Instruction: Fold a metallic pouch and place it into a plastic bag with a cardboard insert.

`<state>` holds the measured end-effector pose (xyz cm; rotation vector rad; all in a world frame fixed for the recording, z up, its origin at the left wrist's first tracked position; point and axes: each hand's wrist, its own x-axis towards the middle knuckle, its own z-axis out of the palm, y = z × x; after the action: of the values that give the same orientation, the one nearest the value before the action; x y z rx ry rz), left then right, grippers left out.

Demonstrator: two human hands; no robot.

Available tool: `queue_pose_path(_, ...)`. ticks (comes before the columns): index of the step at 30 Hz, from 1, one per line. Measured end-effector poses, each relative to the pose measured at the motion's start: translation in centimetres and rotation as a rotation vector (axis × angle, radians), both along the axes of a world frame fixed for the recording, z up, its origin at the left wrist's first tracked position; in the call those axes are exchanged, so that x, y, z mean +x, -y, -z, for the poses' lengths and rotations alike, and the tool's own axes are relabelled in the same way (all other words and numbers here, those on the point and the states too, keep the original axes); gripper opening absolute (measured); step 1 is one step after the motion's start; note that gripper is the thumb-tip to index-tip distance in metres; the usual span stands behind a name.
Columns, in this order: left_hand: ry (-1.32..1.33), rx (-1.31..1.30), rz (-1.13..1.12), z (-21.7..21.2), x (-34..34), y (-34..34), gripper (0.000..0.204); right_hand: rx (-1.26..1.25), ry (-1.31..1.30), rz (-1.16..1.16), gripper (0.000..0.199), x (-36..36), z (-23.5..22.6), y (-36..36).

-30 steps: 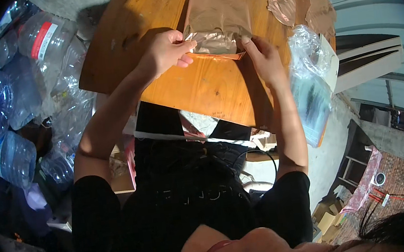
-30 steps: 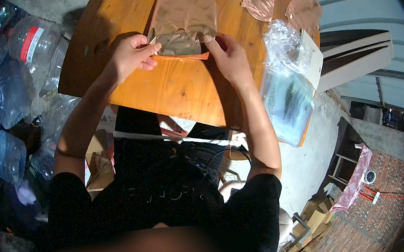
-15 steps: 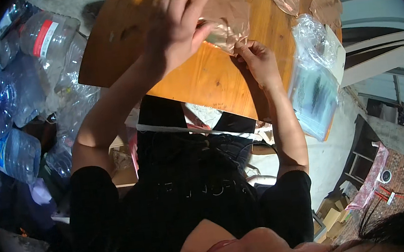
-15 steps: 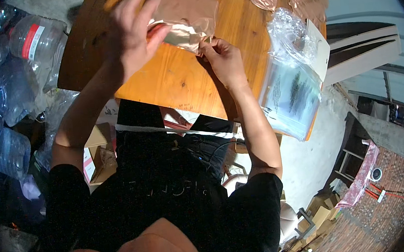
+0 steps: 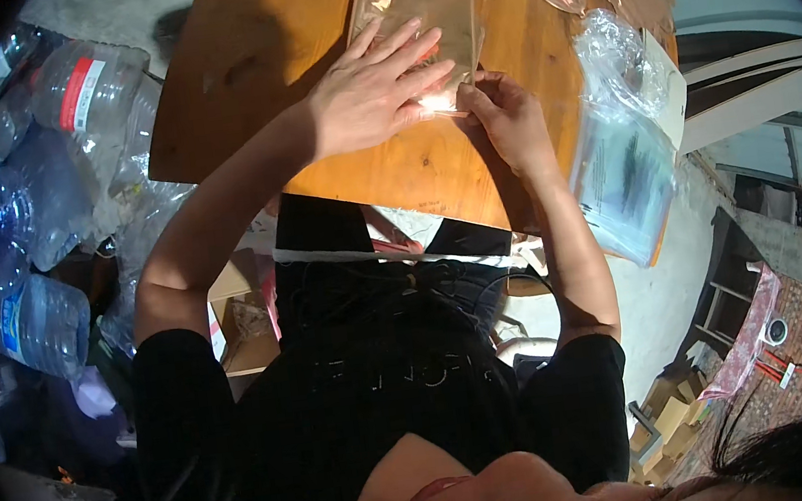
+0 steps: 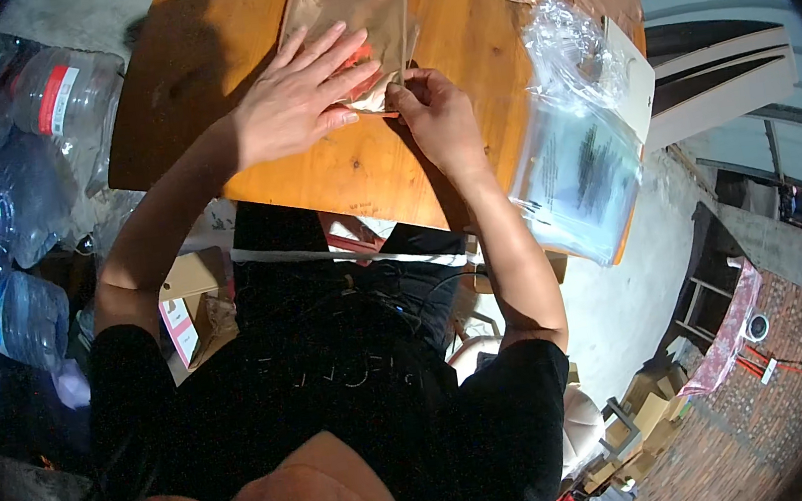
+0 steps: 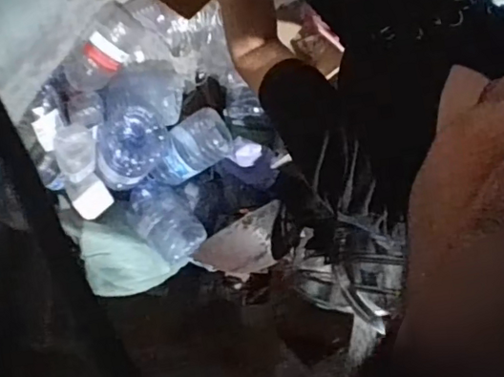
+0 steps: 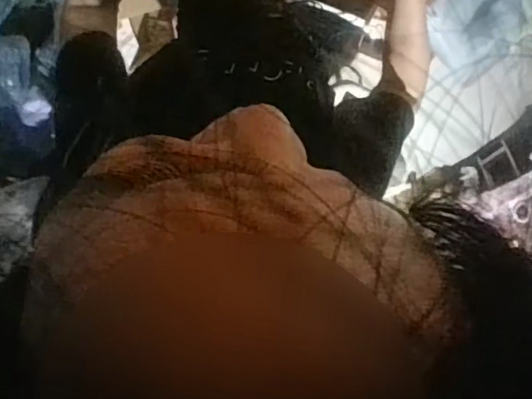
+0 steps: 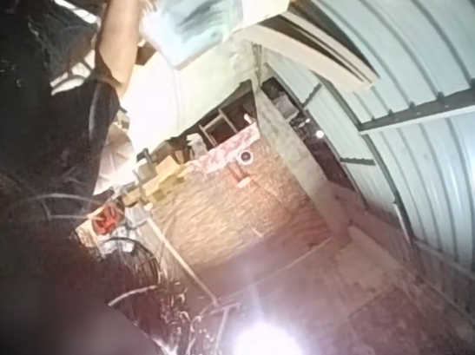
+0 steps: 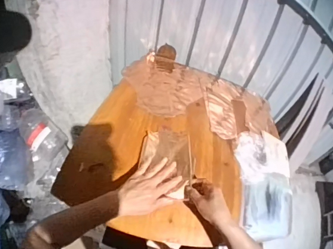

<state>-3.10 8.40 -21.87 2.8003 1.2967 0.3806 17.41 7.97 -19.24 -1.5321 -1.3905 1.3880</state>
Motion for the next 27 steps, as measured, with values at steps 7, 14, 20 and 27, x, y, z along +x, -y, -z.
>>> queue_pose_path(7, 0.097, 0.059, 0.131, 1.1, 0.7, -1.0, 0.049, 0.249, 0.311, -0.022, 0.042, 0.5, 1.1, 1.7)
queue_pose_path(14, 0.046, 0.038, 0.156, 1.4, 0.6, -1.1, 0.050, 0.329, 0.520, 0.061, 0.036, -0.3, 0.1, 2.1)
queue_pose_path(20, 0.084, 0.020, 0.151, 1.0, 0.7, -1.1, 0.060, 0.767, 0.682, -0.045, 0.035, 1.8, 2.1, 1.0)
queue_pose_path(27, 0.018, 0.045, 0.134, 0.2, 0.7, -0.8, 0.059, 0.922, 0.832, -0.412, 0.050, 3.5, 2.4, -1.1)
